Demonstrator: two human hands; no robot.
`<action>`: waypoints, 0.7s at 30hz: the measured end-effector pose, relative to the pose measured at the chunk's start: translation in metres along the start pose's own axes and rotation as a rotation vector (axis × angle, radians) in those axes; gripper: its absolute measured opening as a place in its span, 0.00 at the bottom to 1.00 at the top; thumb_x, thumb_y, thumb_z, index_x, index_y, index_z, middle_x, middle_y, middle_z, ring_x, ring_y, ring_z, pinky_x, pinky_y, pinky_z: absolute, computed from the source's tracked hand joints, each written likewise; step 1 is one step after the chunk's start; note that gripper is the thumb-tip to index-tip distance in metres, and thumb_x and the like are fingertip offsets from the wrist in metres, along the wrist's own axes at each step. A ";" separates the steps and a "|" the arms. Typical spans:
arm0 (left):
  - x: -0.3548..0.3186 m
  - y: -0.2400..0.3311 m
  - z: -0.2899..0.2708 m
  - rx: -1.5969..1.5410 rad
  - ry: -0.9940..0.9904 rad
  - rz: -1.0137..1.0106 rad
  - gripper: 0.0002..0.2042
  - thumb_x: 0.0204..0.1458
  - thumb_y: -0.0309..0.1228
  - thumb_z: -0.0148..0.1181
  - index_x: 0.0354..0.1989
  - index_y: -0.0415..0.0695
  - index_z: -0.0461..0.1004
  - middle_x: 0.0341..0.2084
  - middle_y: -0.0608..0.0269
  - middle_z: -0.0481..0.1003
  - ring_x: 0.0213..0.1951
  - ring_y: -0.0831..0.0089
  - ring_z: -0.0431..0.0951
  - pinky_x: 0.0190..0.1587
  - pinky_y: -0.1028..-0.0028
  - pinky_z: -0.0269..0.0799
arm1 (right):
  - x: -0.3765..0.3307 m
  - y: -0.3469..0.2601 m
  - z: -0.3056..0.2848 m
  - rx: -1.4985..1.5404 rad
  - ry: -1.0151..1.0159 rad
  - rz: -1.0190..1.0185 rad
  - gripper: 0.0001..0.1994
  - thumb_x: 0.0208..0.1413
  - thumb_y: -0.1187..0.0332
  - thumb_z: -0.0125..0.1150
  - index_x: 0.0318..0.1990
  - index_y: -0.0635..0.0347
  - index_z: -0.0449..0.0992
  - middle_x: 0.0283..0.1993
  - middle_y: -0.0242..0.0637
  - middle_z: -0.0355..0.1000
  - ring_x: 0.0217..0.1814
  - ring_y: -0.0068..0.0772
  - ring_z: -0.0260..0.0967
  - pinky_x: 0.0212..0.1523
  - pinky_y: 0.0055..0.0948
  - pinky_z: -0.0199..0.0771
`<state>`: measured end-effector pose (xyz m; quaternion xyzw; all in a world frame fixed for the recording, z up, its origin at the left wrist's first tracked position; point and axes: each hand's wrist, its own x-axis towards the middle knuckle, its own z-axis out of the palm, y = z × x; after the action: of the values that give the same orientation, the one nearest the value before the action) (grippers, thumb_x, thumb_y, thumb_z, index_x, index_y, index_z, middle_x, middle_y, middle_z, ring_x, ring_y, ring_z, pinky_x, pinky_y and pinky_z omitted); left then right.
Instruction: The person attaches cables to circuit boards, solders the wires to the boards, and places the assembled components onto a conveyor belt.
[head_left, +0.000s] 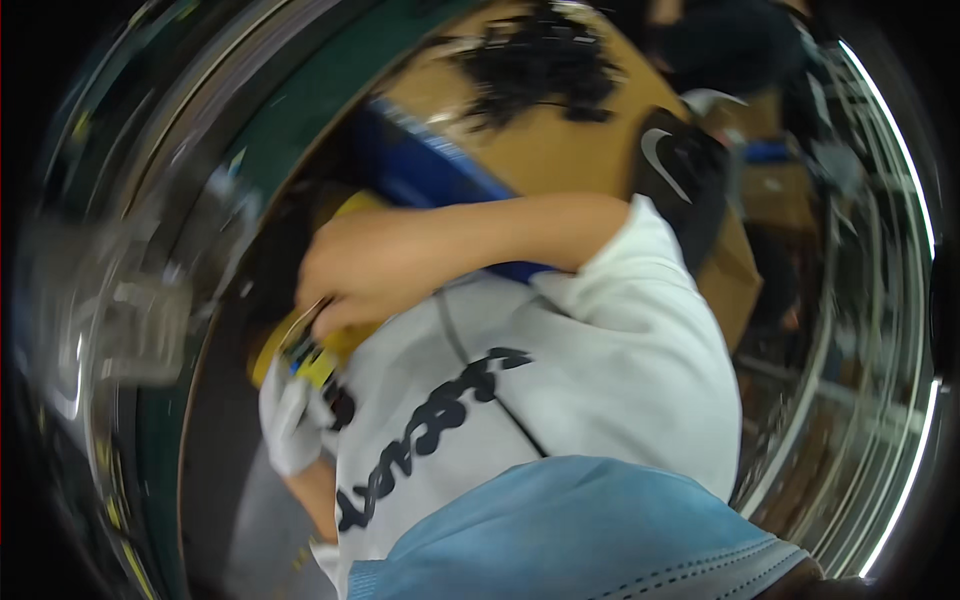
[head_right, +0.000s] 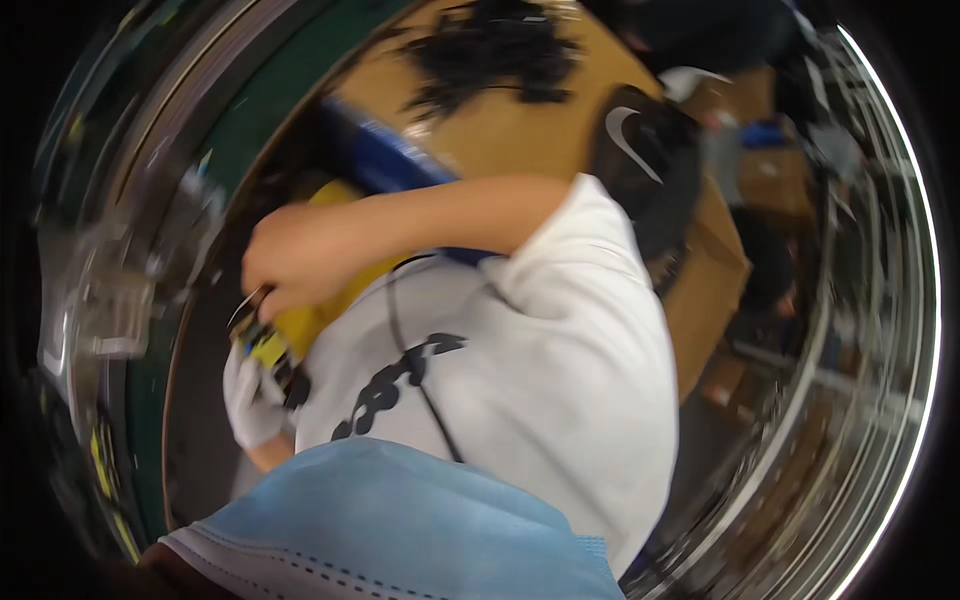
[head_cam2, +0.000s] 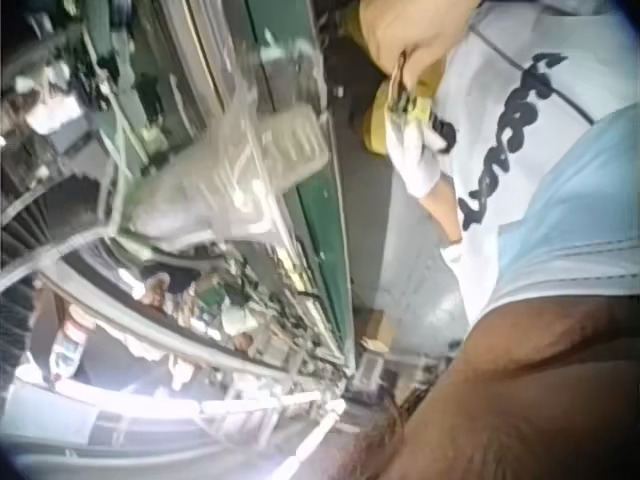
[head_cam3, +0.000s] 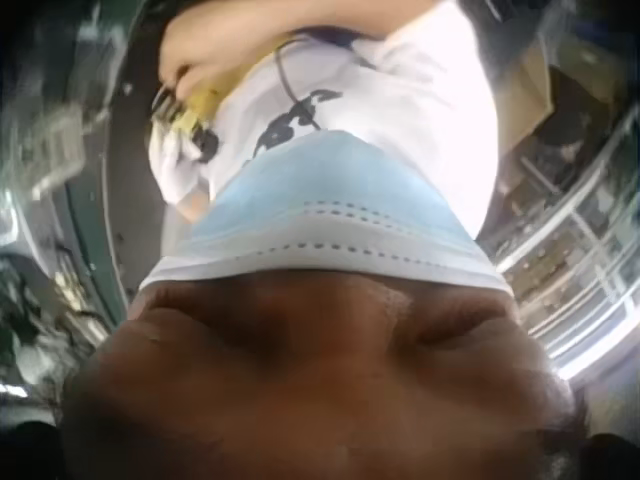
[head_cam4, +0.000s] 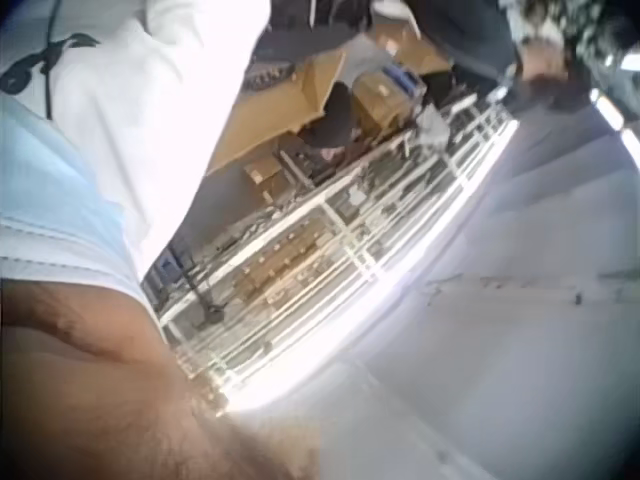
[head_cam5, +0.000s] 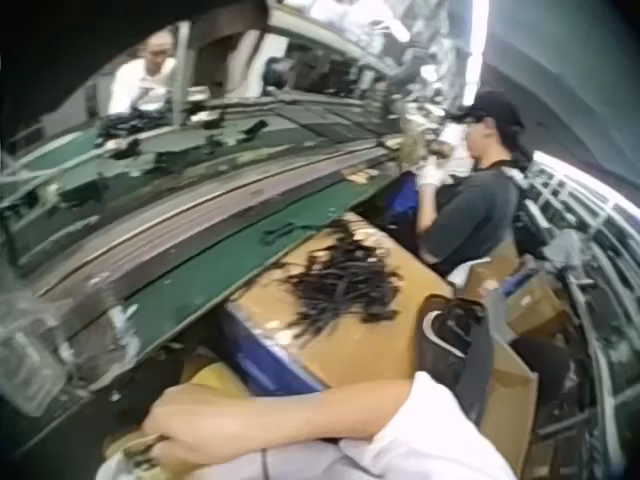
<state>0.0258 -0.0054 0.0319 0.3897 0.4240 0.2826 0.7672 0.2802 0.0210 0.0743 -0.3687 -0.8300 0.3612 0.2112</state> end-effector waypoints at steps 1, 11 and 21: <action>0.005 -0.010 -0.016 -0.038 -0.035 -0.051 0.31 0.51 0.36 0.58 0.60 0.30 0.57 0.39 0.50 0.75 0.28 0.75 0.74 0.30 0.79 0.70 | 0.000 0.006 0.006 0.015 0.053 0.012 0.14 0.53 0.60 0.60 0.32 0.63 0.78 0.31 0.47 0.74 0.35 0.51 0.72 0.34 0.42 0.70; 0.013 0.009 0.006 -0.116 -0.105 0.001 0.34 0.45 0.33 0.66 0.59 0.31 0.60 0.49 0.53 0.71 0.48 0.68 0.74 0.51 0.73 0.69 | 0.003 -0.006 0.002 0.139 0.162 0.146 0.08 0.50 0.68 0.64 0.30 0.66 0.77 0.20 0.41 0.66 0.19 0.37 0.61 0.21 0.30 0.59; 0.012 0.010 0.002 -0.099 -0.071 0.055 0.33 0.44 0.30 0.68 0.59 0.35 0.60 0.47 0.56 0.71 0.46 0.71 0.74 0.48 0.71 0.71 | 0.010 -0.010 0.011 0.143 0.150 0.165 0.09 0.49 0.69 0.66 0.30 0.67 0.76 0.18 0.39 0.62 0.18 0.30 0.56 0.20 0.27 0.55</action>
<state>0.0325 0.0087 0.0355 0.3726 0.3713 0.3102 0.7919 0.2621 0.0192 0.0758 -0.4458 -0.7507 0.4071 0.2682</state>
